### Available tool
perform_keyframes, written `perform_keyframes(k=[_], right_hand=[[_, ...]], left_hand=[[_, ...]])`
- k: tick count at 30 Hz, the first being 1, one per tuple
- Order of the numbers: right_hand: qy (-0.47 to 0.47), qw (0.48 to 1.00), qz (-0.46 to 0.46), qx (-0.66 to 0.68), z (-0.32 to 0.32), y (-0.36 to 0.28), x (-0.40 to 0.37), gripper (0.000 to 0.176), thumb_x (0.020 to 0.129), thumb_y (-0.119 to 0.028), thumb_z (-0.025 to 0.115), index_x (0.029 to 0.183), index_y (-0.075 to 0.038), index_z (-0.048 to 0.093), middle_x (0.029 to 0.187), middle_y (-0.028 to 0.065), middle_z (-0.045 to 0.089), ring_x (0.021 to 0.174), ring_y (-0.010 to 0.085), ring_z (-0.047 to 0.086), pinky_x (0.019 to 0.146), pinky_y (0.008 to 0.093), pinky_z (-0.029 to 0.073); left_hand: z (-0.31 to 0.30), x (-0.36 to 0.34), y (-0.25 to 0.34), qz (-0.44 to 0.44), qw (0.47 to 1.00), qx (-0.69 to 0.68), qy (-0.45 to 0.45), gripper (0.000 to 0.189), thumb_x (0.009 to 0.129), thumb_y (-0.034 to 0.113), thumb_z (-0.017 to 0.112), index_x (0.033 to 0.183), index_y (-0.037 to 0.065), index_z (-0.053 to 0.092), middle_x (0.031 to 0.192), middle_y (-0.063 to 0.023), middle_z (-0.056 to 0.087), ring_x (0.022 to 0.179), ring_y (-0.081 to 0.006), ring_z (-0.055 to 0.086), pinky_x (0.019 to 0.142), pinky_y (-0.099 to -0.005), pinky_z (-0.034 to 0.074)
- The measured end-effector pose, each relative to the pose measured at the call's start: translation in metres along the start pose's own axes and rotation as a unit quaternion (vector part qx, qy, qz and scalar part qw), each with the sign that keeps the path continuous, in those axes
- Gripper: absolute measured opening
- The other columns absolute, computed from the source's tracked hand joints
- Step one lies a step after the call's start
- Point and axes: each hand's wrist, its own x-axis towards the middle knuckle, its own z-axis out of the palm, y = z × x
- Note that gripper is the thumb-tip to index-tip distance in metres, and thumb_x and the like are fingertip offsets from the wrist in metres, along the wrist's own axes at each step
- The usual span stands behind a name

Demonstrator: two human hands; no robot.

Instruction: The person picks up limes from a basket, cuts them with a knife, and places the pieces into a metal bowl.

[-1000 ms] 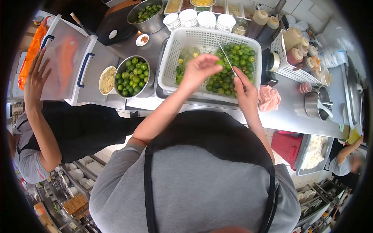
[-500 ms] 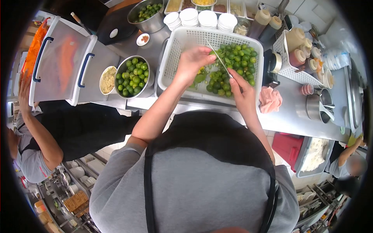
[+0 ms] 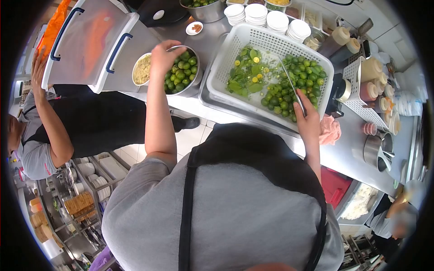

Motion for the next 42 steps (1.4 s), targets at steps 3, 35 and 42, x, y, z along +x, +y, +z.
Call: perform_keyframes(k=[3, 35, 42], right_hand=[[0.024, 0.999, -0.019, -0.016, -0.003, 0.006, 0.009, 0.033, 0.087, -0.013, 0.055, 0.120, -0.007, 0.054, 0.106, 0.0176, 0.062, 0.093, 0.0254, 0.062, 0.079, 0.0291, 0.046], [-0.019, 0.986, 0.008, 0.164, 0.010, -0.029, -0.032, 0.030, 0.091, -0.015, 0.051, 0.117, -0.002, 0.055, 0.111, 0.0133, 0.061, 0.098, 0.0162, 0.058, 0.083, 0.0259, 0.043], [0.013, 0.993, -0.024, 0.111, 0.006, -0.032, -0.032, 0.029, 0.090, -0.014, 0.052, 0.116, -0.004, 0.056, 0.108, 0.0159, 0.062, 0.096, 0.0237, 0.060, 0.081, 0.0288, 0.044]], left_hand=[[0.008, 0.000, 0.010, 0.050, 0.998, -0.017, 0.023, 0.027, 0.071, 0.018, 0.072, 0.094, 0.005, 0.067, 0.088, -0.0108, 0.067, 0.082, -0.0181, 0.063, 0.073, -0.0293, 0.048], [0.122, -0.077, 0.116, -0.046, 0.778, -0.571, -0.257, 0.021, 0.082, 0.003, 0.060, 0.103, -0.002, 0.057, 0.099, -0.0107, 0.061, 0.092, -0.0186, 0.060, 0.086, -0.0348, 0.048], [0.118, -0.079, 0.127, -0.044, 0.768, -0.592, -0.240, 0.019, 0.082, 0.004, 0.061, 0.099, -0.003, 0.056, 0.095, -0.0087, 0.061, 0.090, -0.0178, 0.060, 0.086, -0.0340, 0.048]])
